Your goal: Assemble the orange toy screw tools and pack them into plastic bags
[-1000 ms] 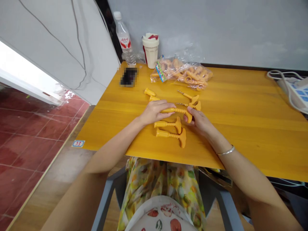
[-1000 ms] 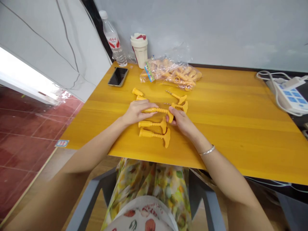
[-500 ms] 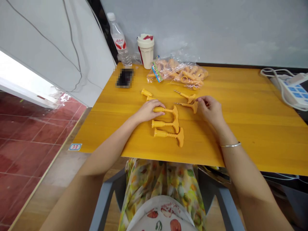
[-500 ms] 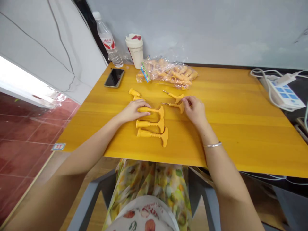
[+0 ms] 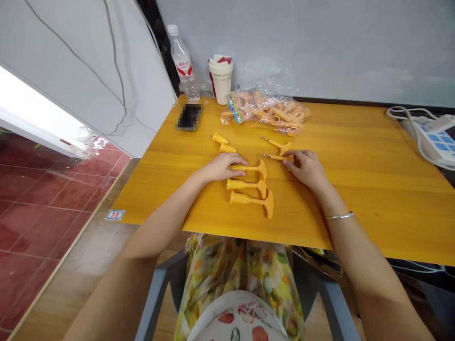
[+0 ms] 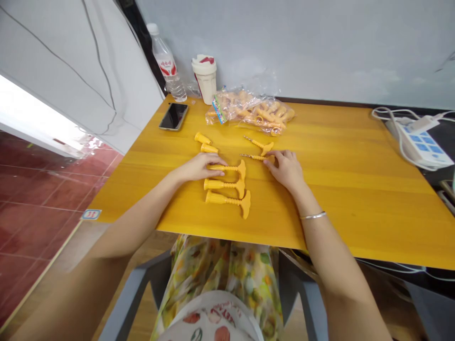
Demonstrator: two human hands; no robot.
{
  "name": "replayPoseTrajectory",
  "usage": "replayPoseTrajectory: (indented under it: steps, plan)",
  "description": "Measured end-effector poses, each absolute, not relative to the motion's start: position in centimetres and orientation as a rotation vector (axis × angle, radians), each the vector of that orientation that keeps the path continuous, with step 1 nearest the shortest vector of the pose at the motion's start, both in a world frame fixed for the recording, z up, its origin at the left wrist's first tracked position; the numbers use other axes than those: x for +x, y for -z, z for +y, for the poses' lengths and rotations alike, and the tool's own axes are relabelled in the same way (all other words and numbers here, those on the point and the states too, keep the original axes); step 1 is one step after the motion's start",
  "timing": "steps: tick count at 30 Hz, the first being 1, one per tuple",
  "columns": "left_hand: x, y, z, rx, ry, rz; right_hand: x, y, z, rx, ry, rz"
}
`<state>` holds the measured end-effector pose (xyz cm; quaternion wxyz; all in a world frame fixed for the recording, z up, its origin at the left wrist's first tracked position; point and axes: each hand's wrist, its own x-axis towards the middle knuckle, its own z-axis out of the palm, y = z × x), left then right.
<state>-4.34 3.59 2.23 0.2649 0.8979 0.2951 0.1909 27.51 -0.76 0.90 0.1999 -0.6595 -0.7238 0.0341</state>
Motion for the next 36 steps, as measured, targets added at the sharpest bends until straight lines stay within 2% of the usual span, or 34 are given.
replayPoseTrajectory:
  steps: [18, 21, 25, 29, 32, 36]
  plan:
    - [-4.1, -2.5, 3.3, 2.429, -0.363, 0.733, 26.1, -2.4, -1.8, -2.048, -0.208, -2.023]
    - [-4.8, -3.2, 3.5, 2.429, -0.531, 0.778, 26.1, -2.5, -1.9, -2.037, -0.155, -1.998]
    - [-6.5, -3.7, 4.5, 2.511, -0.839, 1.155, 25.9, -2.2, -1.8, -1.973, -0.138, -1.941]
    - [-7.3, -2.4, 5.7, 2.636, -0.652, 1.37, 25.1, -1.9, -1.9, -1.867, -0.186, -1.905]
    - [-6.8, -2.0, 5.7, 2.627, -0.681, 1.36, 24.3, -2.0, -2.2, -1.778, -0.195, -1.879]
    - [-5.6, -3.0, 4.7, 2.51, -0.889, 1.122, 23.5, -2.4, -2.8, -1.709, -0.017, -1.905]
